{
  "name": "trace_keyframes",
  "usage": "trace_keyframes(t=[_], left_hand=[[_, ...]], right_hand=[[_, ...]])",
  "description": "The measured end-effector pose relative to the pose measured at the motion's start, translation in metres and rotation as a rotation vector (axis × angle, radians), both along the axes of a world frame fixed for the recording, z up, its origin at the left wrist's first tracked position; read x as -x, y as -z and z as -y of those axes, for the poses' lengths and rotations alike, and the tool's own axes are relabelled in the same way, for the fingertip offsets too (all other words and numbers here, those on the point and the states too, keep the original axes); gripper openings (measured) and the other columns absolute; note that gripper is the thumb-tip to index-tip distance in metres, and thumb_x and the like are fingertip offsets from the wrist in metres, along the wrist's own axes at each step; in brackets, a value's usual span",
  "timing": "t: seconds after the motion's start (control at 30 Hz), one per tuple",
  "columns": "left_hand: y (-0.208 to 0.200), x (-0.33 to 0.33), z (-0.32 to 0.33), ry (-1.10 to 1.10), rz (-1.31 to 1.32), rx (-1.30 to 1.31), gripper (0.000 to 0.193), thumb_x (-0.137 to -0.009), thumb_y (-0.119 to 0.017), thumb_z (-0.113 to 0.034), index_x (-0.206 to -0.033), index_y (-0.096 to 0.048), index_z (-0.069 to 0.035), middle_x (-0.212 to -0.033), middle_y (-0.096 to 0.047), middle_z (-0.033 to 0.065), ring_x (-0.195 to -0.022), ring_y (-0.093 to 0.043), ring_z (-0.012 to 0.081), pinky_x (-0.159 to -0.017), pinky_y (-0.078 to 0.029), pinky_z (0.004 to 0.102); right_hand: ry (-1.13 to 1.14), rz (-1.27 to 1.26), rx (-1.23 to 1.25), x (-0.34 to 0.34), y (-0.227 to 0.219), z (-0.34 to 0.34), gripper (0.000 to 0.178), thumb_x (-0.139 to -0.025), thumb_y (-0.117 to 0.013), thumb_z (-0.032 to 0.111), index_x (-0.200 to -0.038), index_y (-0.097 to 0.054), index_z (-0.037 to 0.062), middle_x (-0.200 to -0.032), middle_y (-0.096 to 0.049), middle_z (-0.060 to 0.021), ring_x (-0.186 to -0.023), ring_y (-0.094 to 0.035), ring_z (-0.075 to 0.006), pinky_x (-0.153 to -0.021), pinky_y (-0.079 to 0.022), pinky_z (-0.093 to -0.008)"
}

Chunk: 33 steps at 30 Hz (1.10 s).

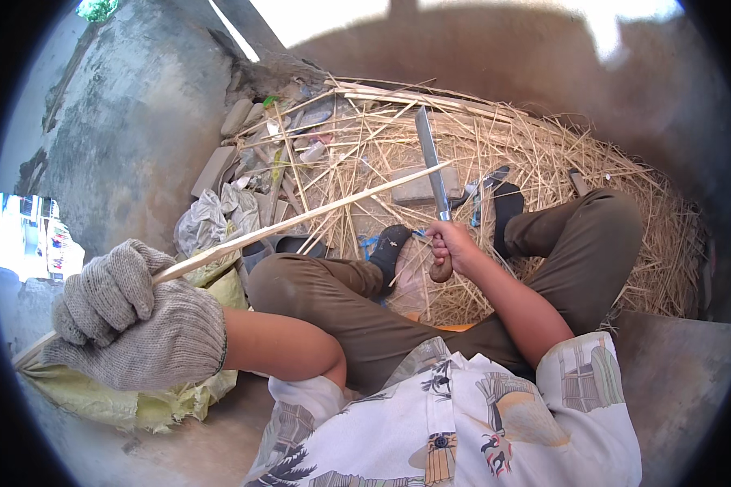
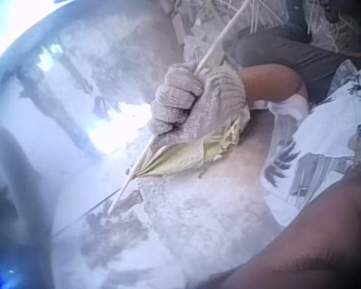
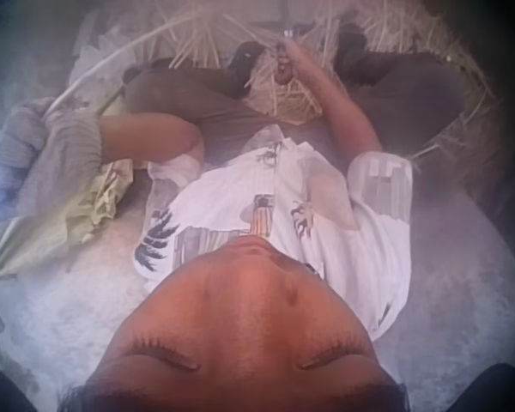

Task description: The person sits cross-legged on the ground and uses a large knife to shave thin strips from a long bamboo stick. They hold the bamboo with a gloved left hand and repeatedly scrape the knife along its length, producing fine shavings that fall onto the floor.

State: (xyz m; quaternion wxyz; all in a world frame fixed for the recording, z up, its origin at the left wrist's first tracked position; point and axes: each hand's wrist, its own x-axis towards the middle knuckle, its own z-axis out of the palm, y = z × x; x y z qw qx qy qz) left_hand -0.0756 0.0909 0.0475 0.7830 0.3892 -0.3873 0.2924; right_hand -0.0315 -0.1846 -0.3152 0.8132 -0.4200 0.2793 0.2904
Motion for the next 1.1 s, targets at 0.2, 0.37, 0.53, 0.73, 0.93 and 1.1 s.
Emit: trace_keyframes(t=[0.2, 0.37, 0.53, 0.73, 0.93, 1.1], left_hand=[[-0.001, 0.004, -0.014, 0.167, -0.011, 0.068, 0.050, -0.101, -0.048, -0.048, -0.061, -0.047, -0.019, -0.046, -0.038, -0.0081, -0.034, -0.034, 0.0056, -0.034, -0.029, 0.0232], [-0.003, 0.010, -0.029, -0.022, -0.060, -0.002, 0.055, -0.101, -0.045, -0.055, -0.058, -0.044, -0.021, -0.048, -0.037, -0.0078, -0.038, -0.033, 0.0072, -0.038, -0.027, 0.0247], [0.006, -0.026, -0.011, 0.023, -0.102, -0.069, 0.064, -0.100, -0.033, -0.068, -0.058, -0.038, -0.020, -0.050, -0.033, -0.0063, -0.043, -0.025, 0.0085, -0.041, -0.021, 0.0267], [0.062, -0.110, 0.096, -0.506, -0.446, 0.166, 0.065, -0.099, -0.038, -0.068, -0.058, -0.031, -0.018, -0.049, -0.021, -0.0062, -0.040, -0.020, 0.0078, -0.034, -0.019, 0.0264], [0.085, -0.131, 0.104, -0.438, -0.400, 0.065, 0.067, -0.095, -0.043, -0.072, -0.058, -0.027, -0.019, -0.048, -0.019, -0.0058, -0.040, -0.018, 0.0088, -0.035, -0.017, 0.0272], [0.087, -0.132, 0.103, -0.348, -0.425, 0.031, 0.069, -0.094, -0.044, -0.073, -0.057, -0.025, -0.018, -0.048, -0.018, -0.0061, -0.041, -0.015, 0.0088, -0.036, -0.014, 0.0270]], right_hand=[[0.017, -0.090, -0.190, 0.000, 0.022, 0.009, 0.024, -0.080, -0.062, 0.012, -0.072, -0.039, 0.0156, -0.054, -0.033, 0.0060, -0.040, -0.032, -0.0074, -0.042, -0.032, -0.0294], [0.042, -0.121, -0.291, -0.005, 0.025, 0.010, 0.026, -0.081, -0.060, 0.011, -0.068, -0.038, 0.0180, -0.051, -0.035, 0.0070, -0.037, -0.032, -0.0070, -0.040, -0.032, -0.0291], [-0.021, -0.096, -0.231, -0.005, 0.018, 0.003, 0.026, -0.081, -0.061, 0.011, -0.068, -0.039, 0.0164, -0.052, -0.036, 0.0054, -0.038, -0.032, -0.0080, -0.041, -0.033, -0.0301], [-0.101, 0.079, 0.052, 0.004, -0.002, -0.008, 0.027, -0.079, -0.065, 0.011, -0.063, -0.043, 0.0123, -0.051, -0.042, 0.0016, -0.037, -0.038, -0.0097, -0.038, -0.034, -0.0306], [-0.144, 0.410, 0.776, 0.016, 0.010, -0.019, 0.022, -0.081, -0.066, 0.018, -0.071, -0.064, -0.0018, -0.062, -0.062, -0.0140, -0.055, -0.061, -0.0254, -0.056, -0.047, -0.0405], [-0.120, 0.483, 0.925, 0.022, 0.006, -0.021, 0.024, -0.079, -0.065, 0.020, -0.076, -0.066, -0.0035, -0.068, -0.065, -0.0213, -0.066, -0.065, -0.0354, -0.065, -0.049, -0.0441]])
